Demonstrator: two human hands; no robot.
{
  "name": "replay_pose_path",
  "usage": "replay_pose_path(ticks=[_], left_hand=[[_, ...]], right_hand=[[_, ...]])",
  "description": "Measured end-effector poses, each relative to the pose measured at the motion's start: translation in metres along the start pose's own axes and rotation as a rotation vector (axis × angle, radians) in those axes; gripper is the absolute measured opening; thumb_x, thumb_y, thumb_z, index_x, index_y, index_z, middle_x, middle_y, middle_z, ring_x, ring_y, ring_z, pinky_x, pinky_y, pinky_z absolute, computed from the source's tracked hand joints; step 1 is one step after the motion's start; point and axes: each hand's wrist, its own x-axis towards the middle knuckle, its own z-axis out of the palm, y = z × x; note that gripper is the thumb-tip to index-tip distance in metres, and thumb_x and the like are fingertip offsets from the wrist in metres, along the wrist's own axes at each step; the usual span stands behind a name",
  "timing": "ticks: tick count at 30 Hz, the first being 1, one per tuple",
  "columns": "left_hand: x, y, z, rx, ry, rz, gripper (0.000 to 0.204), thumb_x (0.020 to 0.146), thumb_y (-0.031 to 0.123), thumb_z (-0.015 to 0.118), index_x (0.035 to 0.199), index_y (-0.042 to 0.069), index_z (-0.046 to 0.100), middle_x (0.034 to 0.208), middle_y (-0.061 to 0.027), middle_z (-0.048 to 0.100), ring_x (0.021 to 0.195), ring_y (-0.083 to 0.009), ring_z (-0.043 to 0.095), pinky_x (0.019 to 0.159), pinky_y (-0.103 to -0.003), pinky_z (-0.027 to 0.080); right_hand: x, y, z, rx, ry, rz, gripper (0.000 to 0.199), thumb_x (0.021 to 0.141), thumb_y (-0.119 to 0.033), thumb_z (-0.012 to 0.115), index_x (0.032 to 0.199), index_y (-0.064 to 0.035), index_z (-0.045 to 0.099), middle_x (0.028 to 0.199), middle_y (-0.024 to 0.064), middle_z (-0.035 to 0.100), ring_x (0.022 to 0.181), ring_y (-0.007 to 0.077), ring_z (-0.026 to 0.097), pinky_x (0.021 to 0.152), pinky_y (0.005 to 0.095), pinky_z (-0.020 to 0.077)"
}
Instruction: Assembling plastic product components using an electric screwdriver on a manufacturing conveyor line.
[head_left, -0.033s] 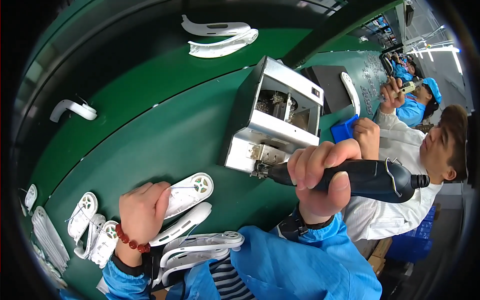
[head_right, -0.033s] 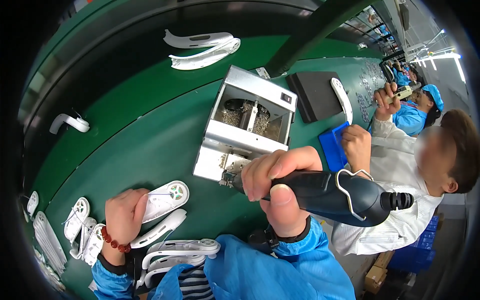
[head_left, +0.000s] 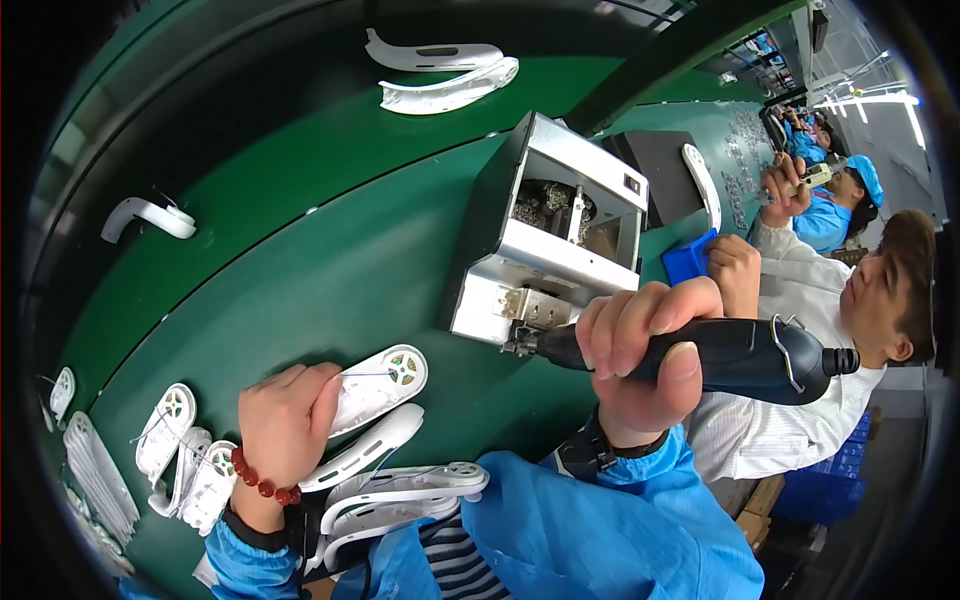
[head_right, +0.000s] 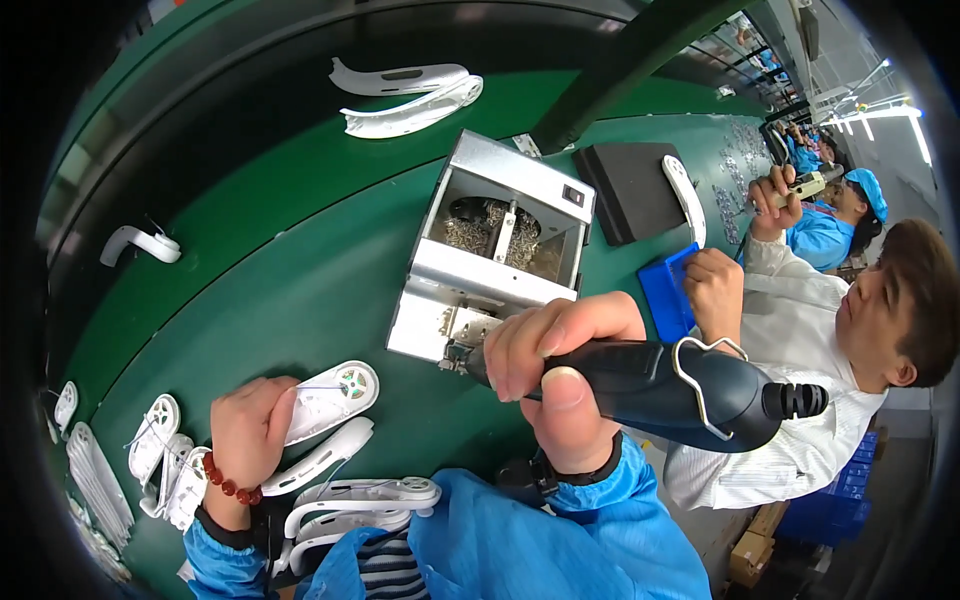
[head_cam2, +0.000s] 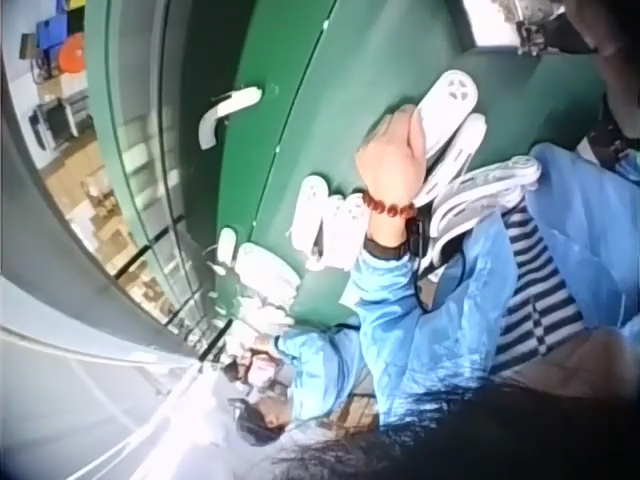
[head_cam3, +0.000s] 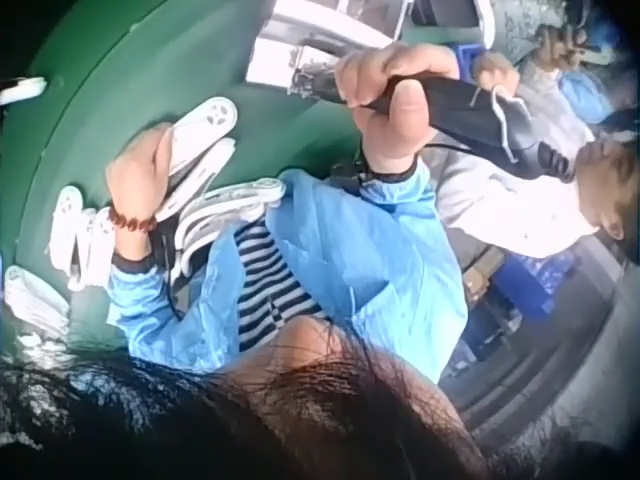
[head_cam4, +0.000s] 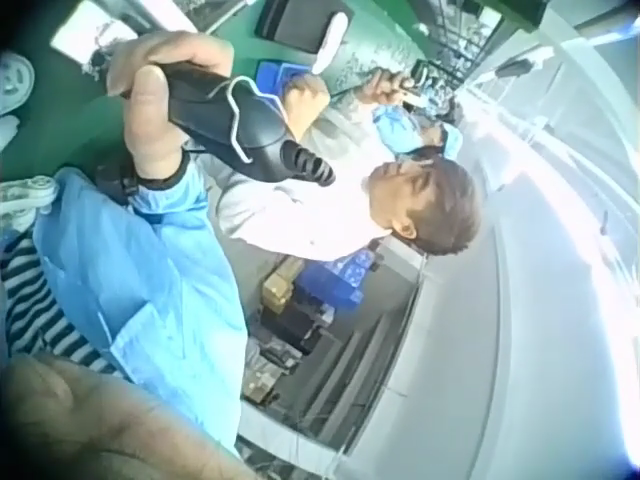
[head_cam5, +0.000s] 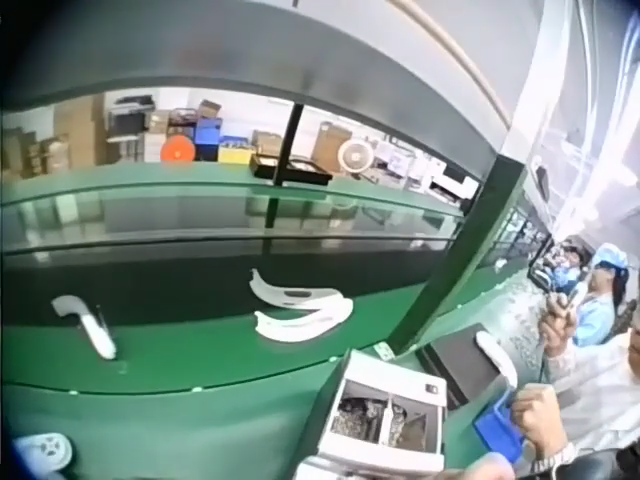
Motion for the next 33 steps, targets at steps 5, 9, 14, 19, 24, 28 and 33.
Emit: replay_pose_path(ticks=[5, 9, 14, 19, 24, 28, 33], left_hand=[[-0.001, -0.003, 0.002, 0.011, 0.075, 0.053, 0.009, 0.087, 0.013, 0.063, 0.088, 0.006, 0.068, 0.071, -0.0104, 0.062, 0.063, -0.0316, 0.06, 0.057, -0.04, 0.047], [-0.001, -0.001, -0.004, 0.006, 0.016, 0.008, 0.013, 0.089, 0.012, 0.059, 0.09, 0.003, 0.068, 0.077, -0.0149, 0.065, 0.069, -0.0346, 0.063, 0.061, -0.041, 0.049], [-0.002, -0.007, 0.001, 0.025, 0.029, 0.025, 0.011, 0.09, 0.013, 0.059, 0.086, 0.004, 0.064, 0.076, -0.0136, 0.064, 0.07, -0.0347, 0.063, 0.061, -0.043, 0.049], [-0.003, -0.01, 0.002, 0.033, 0.035, 0.021, 0.011, 0.089, 0.013, 0.06, 0.083, 0.005, 0.063, 0.073, -0.0118, 0.063, 0.067, -0.034, 0.062, 0.057, -0.043, 0.048], [-0.008, -0.013, 0.004, 0.048, 0.069, 0.028, 0.012, 0.089, 0.015, 0.061, 0.081, 0.006, 0.061, 0.07, -0.0121, 0.062, 0.064, -0.0337, 0.062, 0.055, -0.043, 0.047], [-0.007, -0.015, 0.003, 0.034, 0.084, 0.043, 0.015, 0.089, 0.016, 0.061, 0.078, 0.006, 0.06, 0.068, -0.0113, 0.061, 0.061, -0.0327, 0.061, 0.054, -0.041, 0.048], [-0.007, -0.015, 0.003, 0.028, 0.079, 0.039, 0.016, 0.089, 0.017, 0.062, 0.077, 0.005, 0.06, 0.068, -0.0108, 0.061, 0.06, -0.0327, 0.061, 0.053, -0.041, 0.048]], right_hand=[[0.001, 0.002, 0.002, 0.008, -0.002, 0.006, 0.033, 0.093, -0.03, 0.067, 0.101, -0.0069, 0.044, 0.065, 0.0057, 0.052, 0.054, 0.0148, 0.048, 0.051, 0.0315, 0.0421], [0.003, 0.001, 0.005, -0.003, -0.002, 0.011, 0.031, 0.093, -0.028, 0.067, 0.1, -0.0063, 0.045, 0.066, 0.0062, 0.052, 0.054, 0.0148, 0.048, 0.05, 0.0319, 0.0418], [-0.001, 0.004, 0.013, -0.03, -0.05, 0.107, 0.032, 0.092, -0.029, 0.067, 0.1, -0.0063, 0.045, 0.065, 0.0049, 0.05, 0.053, 0.0146, 0.047, 0.05, 0.0309, 0.0402], [-0.001, 0.015, 0.053, 0.224, -0.116, 0.096, 0.035, 0.089, -0.031, 0.071, 0.099, -0.0083, 0.046, 0.067, 0.0041, 0.054, 0.053, 0.017, 0.051, 0.052, 0.0338, 0.0427], [-0.009, 0.058, 0.096, 0.383, -0.197, 0.233, 0.033, 0.088, -0.018, 0.072, 0.104, -0.0047, 0.047, 0.076, 0.0114, 0.057, 0.063, 0.0189, 0.053, 0.059, 0.0365, 0.0441], [-0.007, 0.068, 0.099, 0.348, -0.223, 0.282, 0.03, 0.089, -0.018, 0.069, 0.103, -0.005, 0.046, 0.074, 0.0102, 0.057, 0.064, 0.018, 0.054, 0.063, 0.0367, 0.0464], [-0.004, 0.073, 0.095, 0.32, -0.241, 0.301, 0.028, 0.091, -0.017, 0.067, 0.102, -0.0048, 0.045, 0.073, 0.0097, 0.056, 0.064, 0.0176, 0.054, 0.064, 0.0369, 0.0471]])
